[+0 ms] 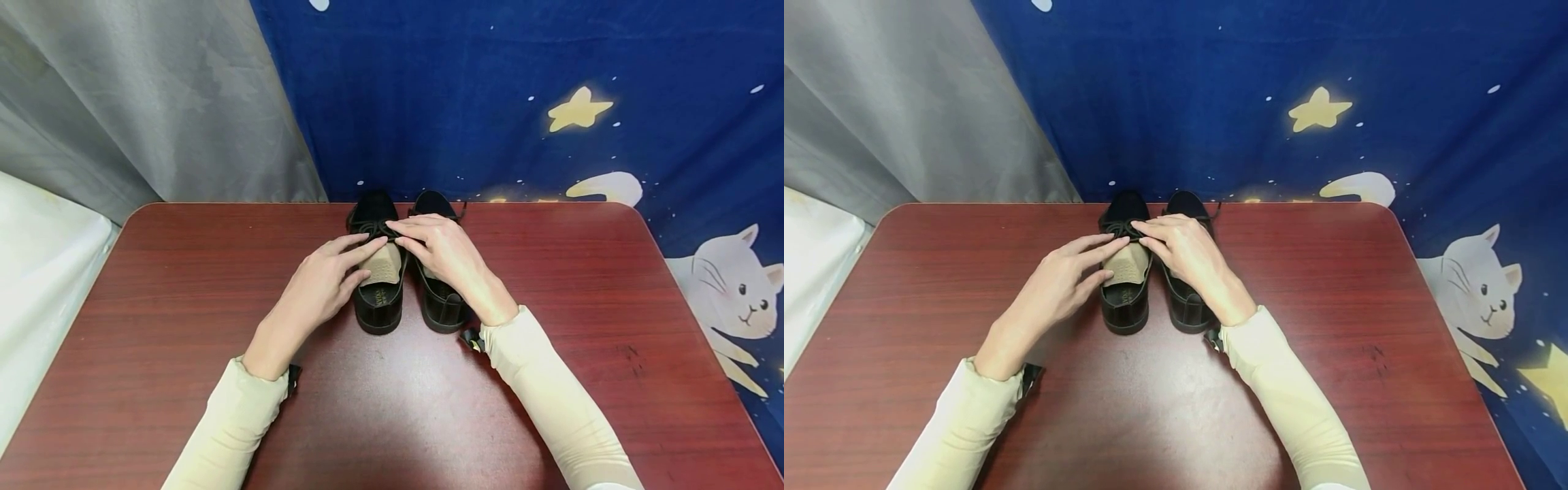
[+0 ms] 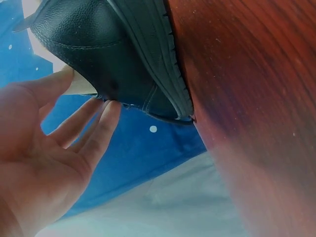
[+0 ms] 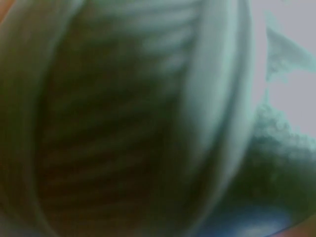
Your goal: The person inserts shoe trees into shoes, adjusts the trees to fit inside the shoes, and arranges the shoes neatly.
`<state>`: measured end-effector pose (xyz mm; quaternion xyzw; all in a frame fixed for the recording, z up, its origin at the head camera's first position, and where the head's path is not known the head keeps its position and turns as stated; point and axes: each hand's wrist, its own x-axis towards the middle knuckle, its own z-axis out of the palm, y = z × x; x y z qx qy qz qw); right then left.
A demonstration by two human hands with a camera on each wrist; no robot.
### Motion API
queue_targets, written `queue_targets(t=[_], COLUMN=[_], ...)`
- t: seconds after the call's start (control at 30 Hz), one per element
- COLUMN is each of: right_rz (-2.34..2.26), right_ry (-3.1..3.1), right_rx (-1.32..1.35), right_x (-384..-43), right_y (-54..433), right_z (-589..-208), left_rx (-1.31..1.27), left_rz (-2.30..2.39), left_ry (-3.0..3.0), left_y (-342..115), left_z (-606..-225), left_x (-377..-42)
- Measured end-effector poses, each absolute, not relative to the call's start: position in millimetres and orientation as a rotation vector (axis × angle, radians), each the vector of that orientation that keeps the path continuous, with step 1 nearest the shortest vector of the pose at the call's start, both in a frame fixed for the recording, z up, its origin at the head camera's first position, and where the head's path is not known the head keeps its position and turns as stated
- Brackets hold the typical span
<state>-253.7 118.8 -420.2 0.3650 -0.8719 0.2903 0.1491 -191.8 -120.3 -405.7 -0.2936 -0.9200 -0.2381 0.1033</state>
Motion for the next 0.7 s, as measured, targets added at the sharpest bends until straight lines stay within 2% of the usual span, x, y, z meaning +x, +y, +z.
queue_targets(t=[0.7], right_rz=[0.828], right_ry=[-2.508], right_rx=[1.065], right_x=[-253.8], right_y=[119.6], right_z=[-419.4], left_rx=[-0.766], left_rz=[-0.632], left_ry=[-2.682], left_y=[-115.6], left_z=[-404.7], left_x=[-195.4])
